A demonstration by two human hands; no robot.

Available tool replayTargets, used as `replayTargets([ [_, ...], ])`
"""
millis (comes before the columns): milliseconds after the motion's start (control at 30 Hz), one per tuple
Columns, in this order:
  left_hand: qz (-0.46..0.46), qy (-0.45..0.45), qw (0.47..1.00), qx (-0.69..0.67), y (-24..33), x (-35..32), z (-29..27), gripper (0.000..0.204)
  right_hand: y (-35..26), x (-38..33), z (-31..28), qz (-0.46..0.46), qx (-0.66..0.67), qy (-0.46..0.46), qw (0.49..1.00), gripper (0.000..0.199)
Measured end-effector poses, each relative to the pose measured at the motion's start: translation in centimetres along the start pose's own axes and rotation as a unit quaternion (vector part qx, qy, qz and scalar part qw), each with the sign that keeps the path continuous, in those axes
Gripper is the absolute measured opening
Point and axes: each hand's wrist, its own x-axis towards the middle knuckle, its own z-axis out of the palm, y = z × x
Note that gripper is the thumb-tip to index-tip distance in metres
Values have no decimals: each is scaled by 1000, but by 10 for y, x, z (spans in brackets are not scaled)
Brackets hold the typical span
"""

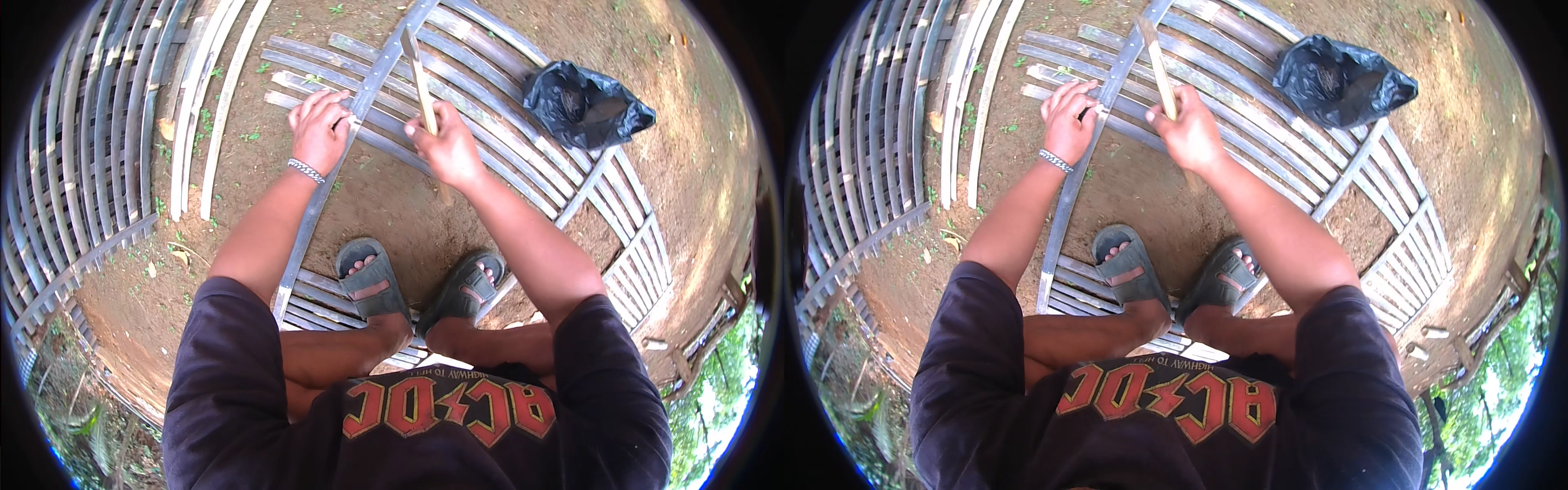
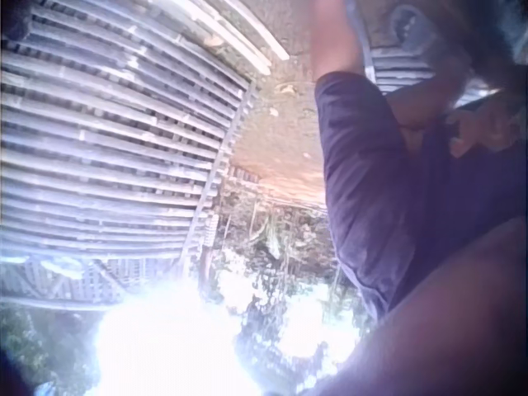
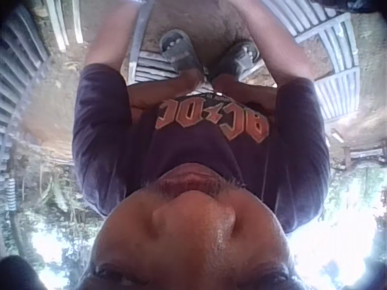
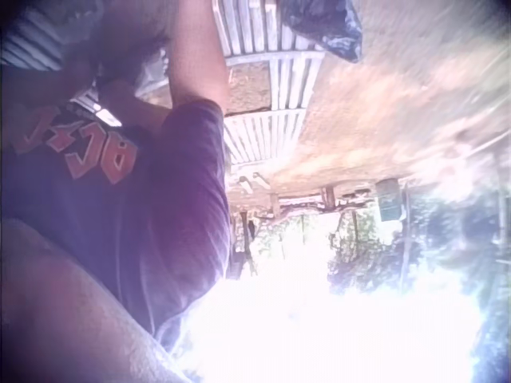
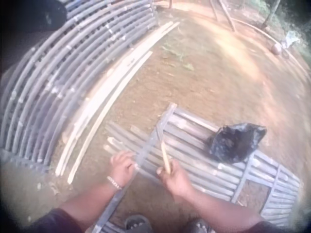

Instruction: The person uses a hammer to drive nails into a bamboo lattice structure laid on the ground. They repeatedly pick up nails from a black plastic bag and secure the bamboo strips together. The person works on the structure from a standing position, occasionally adjusting the bamboo pieces.

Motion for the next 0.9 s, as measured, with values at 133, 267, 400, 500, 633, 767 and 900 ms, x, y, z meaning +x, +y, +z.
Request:
replayTargets([
  [133, -19, 17, 1000, 3, 7, 0, 0, 9, -29, 59, 32, -7, 130, -25, 991, 33],
  [267, -54, 73, 996, 14, 16, -3, 2, 6, -43, 100, 40, 0, 163, -37, 986, 29],
  [400, -120, 155, 981, -11, 27, -4, 10, 5, -43, 105, 40, 30, 181, -48, 982, 29],
  [500, -171, 233, 956, -57, 37, 4, 28, 7, -41, 105, 40, 14, 180, -49, 982, 25],
  [633, -171, 277, 941, -91, 33, 1, 39, 12, -36, 107, 41, 9, 161, -54, 985, 25],
  [767, -116, 236, 960, -99, 32, 0, 35, 13, -35, 106, 35, 15, 177, -73, 981, 26],
  [900, -104, 211, 967, -97, 36, 2, 32, 10, -36, 106, 29, 19, 191, -93, 977, 27],
])
